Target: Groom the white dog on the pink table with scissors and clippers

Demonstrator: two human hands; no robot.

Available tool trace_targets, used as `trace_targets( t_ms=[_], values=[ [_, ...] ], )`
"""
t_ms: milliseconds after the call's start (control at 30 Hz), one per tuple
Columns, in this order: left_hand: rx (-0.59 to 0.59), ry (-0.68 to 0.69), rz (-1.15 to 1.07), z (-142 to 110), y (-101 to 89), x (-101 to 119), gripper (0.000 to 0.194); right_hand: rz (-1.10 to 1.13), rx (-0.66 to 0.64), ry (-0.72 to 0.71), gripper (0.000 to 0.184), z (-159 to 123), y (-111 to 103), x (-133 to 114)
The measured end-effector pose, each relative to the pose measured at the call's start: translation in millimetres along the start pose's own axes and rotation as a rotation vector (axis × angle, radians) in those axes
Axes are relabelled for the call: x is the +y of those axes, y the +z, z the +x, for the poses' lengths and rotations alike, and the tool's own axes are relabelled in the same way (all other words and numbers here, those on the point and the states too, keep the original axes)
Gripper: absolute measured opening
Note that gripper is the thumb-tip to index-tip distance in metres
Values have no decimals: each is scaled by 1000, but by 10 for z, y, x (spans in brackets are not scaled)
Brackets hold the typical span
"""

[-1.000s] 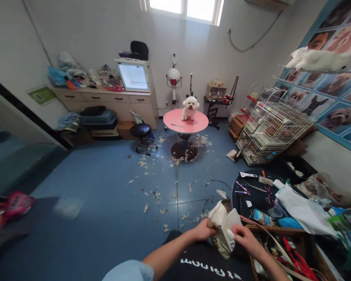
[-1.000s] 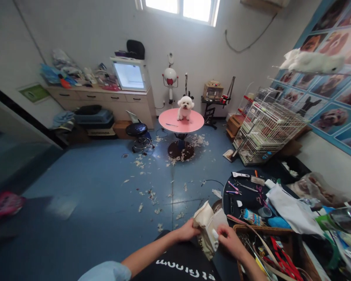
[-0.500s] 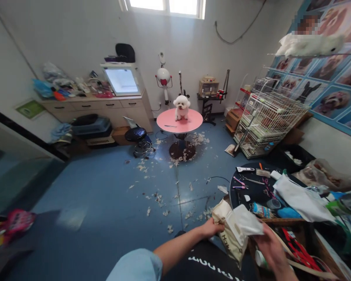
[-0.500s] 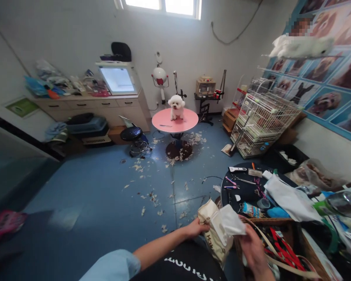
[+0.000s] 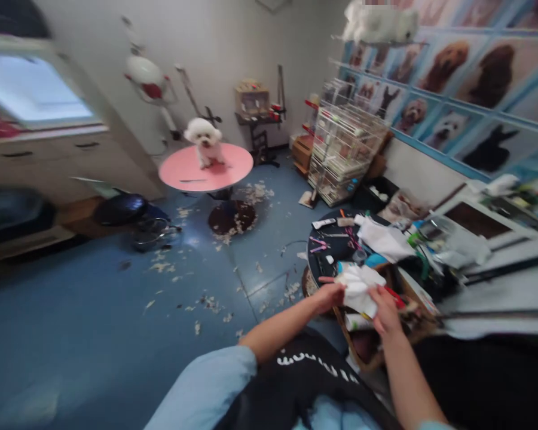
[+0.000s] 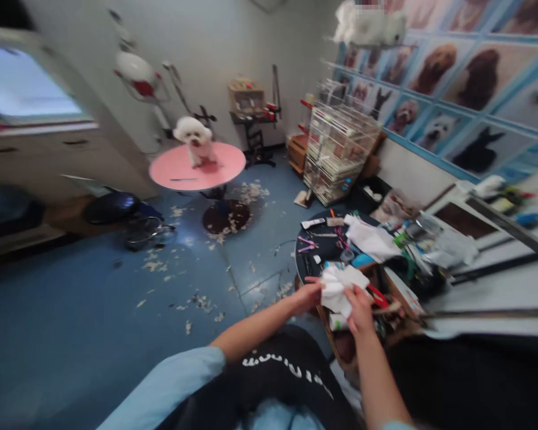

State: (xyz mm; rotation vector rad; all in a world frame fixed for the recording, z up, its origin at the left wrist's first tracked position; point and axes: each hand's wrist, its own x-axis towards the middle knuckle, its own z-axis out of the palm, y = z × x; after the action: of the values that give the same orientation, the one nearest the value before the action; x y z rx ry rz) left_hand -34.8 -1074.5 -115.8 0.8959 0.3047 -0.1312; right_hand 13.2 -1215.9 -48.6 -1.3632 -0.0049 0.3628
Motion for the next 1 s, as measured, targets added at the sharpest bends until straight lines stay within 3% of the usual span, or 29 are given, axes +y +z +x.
trace_targets(
  t_ms=[100,167,267,400,467,600,700,767,833,900,1000],
  values=[
    [69,87,-57,-237,-155,63,41,-78,-78,43,54,-16,223,181],
    [228,162,0,-363,-264,119,40,-178,-86,32,52,-3,316,302],
    [398,230,87,-541,-377,213,38,-264,-136,-37,50,-9,426,441],
    [504,291,179,-753,-454,323,38,-341,-230,-156,42,9,561,563],
    [517,287,187,-829,-476,357,40,-391,-223,-181,38,51,607,609],
    [528,264,157,-901,-490,382,43,-262,-128,-36,49,108,623,649],
    [500,297,192,-887,-468,378,44,-302,-15,-152,49,43,601,625],
    [419,305,250,-850,-444,372,42,-429,-96,-305,45,-39,608,607],
    [359,305,307,-799,-418,363,38,-535,-242,-360,39,-102,632,608],
    [373,304,347,-746,-399,350,33,-549,-290,-311,37,-101,636,632],
    [468,330,374,-673,-386,332,32,-360,-100,-168,38,63,491,662]
  ],
)
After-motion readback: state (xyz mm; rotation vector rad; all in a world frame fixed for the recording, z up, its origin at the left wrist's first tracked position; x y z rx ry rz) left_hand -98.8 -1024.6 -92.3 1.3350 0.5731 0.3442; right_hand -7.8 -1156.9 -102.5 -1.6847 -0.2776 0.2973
